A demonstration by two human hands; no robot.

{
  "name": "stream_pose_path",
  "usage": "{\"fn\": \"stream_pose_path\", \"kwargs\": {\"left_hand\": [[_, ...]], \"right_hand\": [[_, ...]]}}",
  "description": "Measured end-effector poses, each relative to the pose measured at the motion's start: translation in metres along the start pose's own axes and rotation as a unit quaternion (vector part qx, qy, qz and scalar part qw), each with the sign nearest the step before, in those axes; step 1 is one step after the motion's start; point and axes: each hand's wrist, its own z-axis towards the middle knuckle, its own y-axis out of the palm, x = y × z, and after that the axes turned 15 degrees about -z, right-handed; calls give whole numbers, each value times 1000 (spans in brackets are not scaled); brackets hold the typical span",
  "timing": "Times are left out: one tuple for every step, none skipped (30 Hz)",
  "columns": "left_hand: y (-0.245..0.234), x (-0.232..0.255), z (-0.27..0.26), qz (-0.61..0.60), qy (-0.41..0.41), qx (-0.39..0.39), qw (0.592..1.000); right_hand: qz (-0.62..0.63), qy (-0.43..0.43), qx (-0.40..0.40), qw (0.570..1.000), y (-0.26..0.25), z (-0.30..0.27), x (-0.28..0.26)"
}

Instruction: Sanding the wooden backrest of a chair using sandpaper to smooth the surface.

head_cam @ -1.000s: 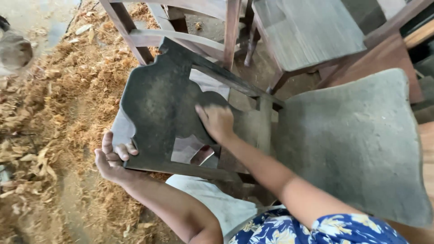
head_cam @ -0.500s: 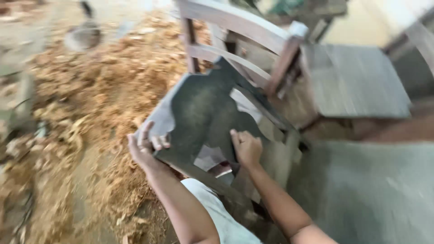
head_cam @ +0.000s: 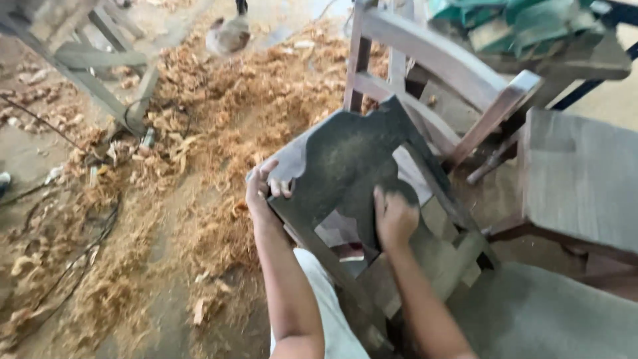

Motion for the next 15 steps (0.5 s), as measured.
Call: {"fn": "stream_pose_path", "kwargs": {"left_hand": [[-1,-1,-2,-8,6,4,1000],[-3,-4,-6,-8,7,11,1000],[-2,-4,-4,-5,5,8,1000],[0,-2,-3,-1,3,5,1000],[7,-1,-6,-3,5,5,1000],[13,1,-8,0,2,5,1000],[20,0,-10,1,-2,4,1000],[23,0,-12,-3,0,3,1000],[26,1,-11,12,0,9,1000],[28,1,-10,27,0,14,1000],[27,4,-10,25,1,19,999],[25,5,-9,25,-2,17,1000],[22,4,-12,29,-13,19,999],[24,5,-11,30,-20,28,999],[27,6,-11,33,-24,20,999]], "right_hand": [[-15,-9,47,999,20,12,4],[-14,-12,41,999,21,23,6],[1,9,62,998,22,40,3],[16,29,82,996,22,56,-1],[17,27,84,996,17,55,-2],[38,32,85,995,11,53,-4],[56,36,87,994,6,51,-5],[55,32,89,994,-9,31,-7],[46,20,42,998,-20,13,-11],[37,8,-4,999,-31,-5,-14],[36,4,-8,999,-27,-12,-15],[23,-8,-20,999,-23,-19,-14],[7,-16,-39,999,-22,-32,-10],[2,-14,-49,999,-13,-15,-11],[-3,-22,-18,1000,-5,-2,-10]]}}
